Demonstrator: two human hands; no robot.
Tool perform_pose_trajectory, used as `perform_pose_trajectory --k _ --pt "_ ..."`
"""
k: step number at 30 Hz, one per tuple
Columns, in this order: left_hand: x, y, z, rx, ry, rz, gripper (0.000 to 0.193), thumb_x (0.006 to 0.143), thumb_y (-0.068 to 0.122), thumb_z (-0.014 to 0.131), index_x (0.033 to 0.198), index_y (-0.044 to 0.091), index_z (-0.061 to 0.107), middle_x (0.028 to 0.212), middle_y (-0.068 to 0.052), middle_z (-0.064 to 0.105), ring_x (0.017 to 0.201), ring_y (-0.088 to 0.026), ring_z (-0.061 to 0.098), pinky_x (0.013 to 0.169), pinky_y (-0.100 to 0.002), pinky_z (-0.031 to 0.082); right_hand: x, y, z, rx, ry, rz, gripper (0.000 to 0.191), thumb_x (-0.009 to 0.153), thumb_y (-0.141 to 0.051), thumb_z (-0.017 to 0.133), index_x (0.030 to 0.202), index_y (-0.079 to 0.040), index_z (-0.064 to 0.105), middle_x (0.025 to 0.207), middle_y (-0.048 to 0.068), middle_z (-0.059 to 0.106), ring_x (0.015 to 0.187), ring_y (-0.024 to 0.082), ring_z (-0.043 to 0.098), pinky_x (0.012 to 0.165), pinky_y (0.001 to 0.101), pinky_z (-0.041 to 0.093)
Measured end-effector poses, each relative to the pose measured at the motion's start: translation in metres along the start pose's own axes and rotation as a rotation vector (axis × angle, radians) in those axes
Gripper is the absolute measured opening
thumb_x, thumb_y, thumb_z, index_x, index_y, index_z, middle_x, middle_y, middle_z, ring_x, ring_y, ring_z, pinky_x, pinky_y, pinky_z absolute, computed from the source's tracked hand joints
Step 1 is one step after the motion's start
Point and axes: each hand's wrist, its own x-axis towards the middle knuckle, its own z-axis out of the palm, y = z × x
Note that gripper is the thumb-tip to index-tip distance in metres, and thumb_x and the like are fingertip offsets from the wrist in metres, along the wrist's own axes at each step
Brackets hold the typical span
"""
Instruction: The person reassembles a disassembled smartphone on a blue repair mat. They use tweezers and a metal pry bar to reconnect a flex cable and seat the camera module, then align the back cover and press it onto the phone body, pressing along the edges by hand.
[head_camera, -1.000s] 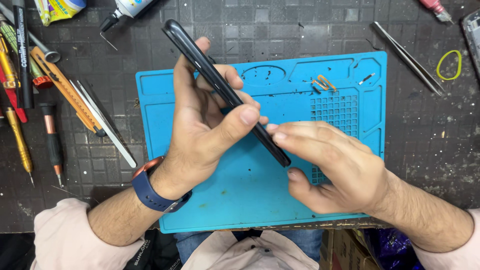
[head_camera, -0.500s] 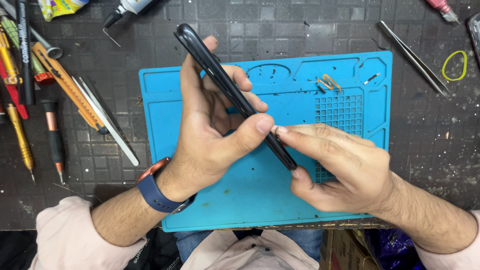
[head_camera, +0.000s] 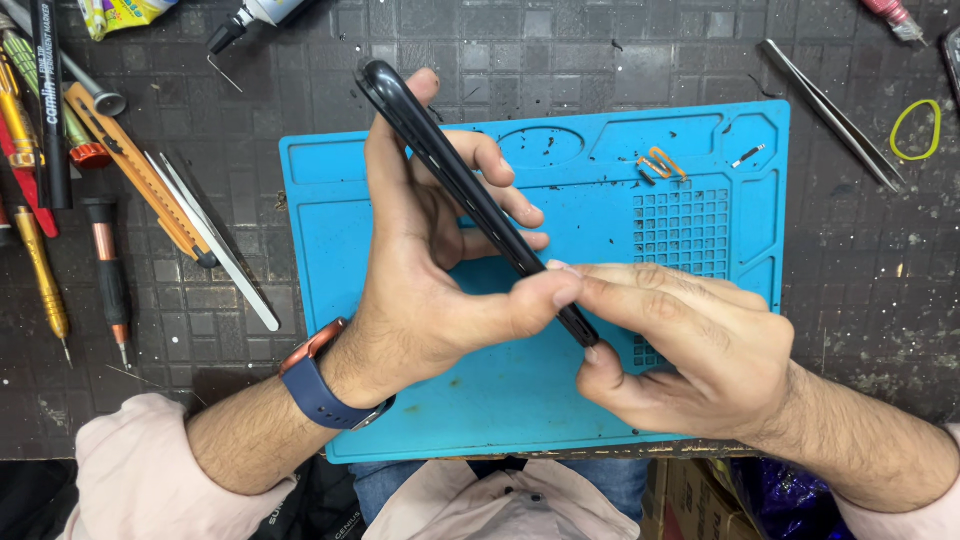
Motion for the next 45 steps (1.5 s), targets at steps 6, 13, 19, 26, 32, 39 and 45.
perform_pose_trajectory --k 6,13,19,26,32,39,45 --pt "0.000 0.004 0.001 0.059 -0.034 -0.021 0.134 0.077 0.016 0.095 0.164 0.015 -0.007 0.128 -0.009 0.046 0.108 -0.016 0.059 0.093 -0.035 0.066 0.002 -0.006 -0.001 -0.064 0.040 0.019 0.027 0.077 -0.001 0.075 0.102 0.002 0.065 0.102 0.017 0.074 0.094 0.026 0.077 0.081 0.0345 0.063" --pt "0.004 0.006 0.002 0.074 -0.050 -0.007 0.136 0.077 0.013 0.091 0.161 0.010 -0.016 0.132 -0.011 0.043 0.115 -0.020 0.061 0.094 -0.035 0.066 -0.002 -0.006 -0.002 -0.096 0.043 0.078 0.025 0.075 0.002 0.074 0.099 0.004 0.068 0.097 0.017 0.076 0.087 0.024 0.077 0.078 0.0321 0.062" --pt "0.001 0.001 0.005 0.091 -0.017 -0.057 0.120 0.082 0.005 0.069 0.158 0.005 -0.024 0.137 -0.014 0.045 0.122 -0.019 0.059 0.095 -0.029 0.062 0.000 -0.001 -0.006 -0.017 0.045 0.124 0.026 0.076 0.007 0.072 0.101 0.003 0.069 0.092 0.014 0.075 0.084 0.022 0.078 0.079 0.0315 0.062" --pt "0.000 0.005 0.003 -0.005 -0.052 -0.047 0.114 0.084 0.008 0.070 0.160 0.002 -0.015 0.143 -0.015 0.036 0.132 -0.024 0.052 0.105 -0.037 0.059 -0.002 -0.006 -0.005 -0.012 0.018 0.080 0.037 0.072 0.005 0.068 0.108 0.007 0.065 0.103 0.019 0.074 0.094 0.029 0.077 0.085 0.0353 0.062" --pt "0.003 0.005 0.001 -0.101 -0.073 0.002 0.110 0.090 0.015 0.075 0.162 0.000 -0.008 0.141 -0.013 0.035 0.127 -0.021 0.050 0.109 -0.037 0.059 -0.005 -0.003 -0.001 0.017 -0.003 0.052 0.043 0.078 0.001 0.074 0.118 0.007 0.063 0.112 0.018 0.073 0.103 0.029 0.077 0.091 0.0352 0.062" --pt "-0.002 0.007 -0.002 -0.034 -0.073 -0.005 0.113 0.074 0.009 0.066 0.159 0.010 -0.010 0.140 -0.011 0.034 0.127 -0.021 0.047 0.109 -0.044 0.062 -0.003 -0.004 0.006 0.058 -0.035 -0.065 0.042 0.080 0.003 0.075 0.118 0.006 0.058 0.117 0.022 0.070 0.110 0.034 0.075 0.094 0.0392 0.062" --pt "-0.004 0.003 0.000 -0.025 -0.069 0.030 0.113 0.071 0.003 0.059 0.163 0.015 -0.006 0.133 -0.010 0.035 0.115 -0.020 0.050 0.106 -0.042 0.064 -0.003 -0.009 0.012 0.036 -0.003 -0.054 0.042 0.082 0.002 0.075 0.120 0.007 0.058 0.120 0.024 0.070 0.115 0.035 0.074 0.098 0.0409 0.062"
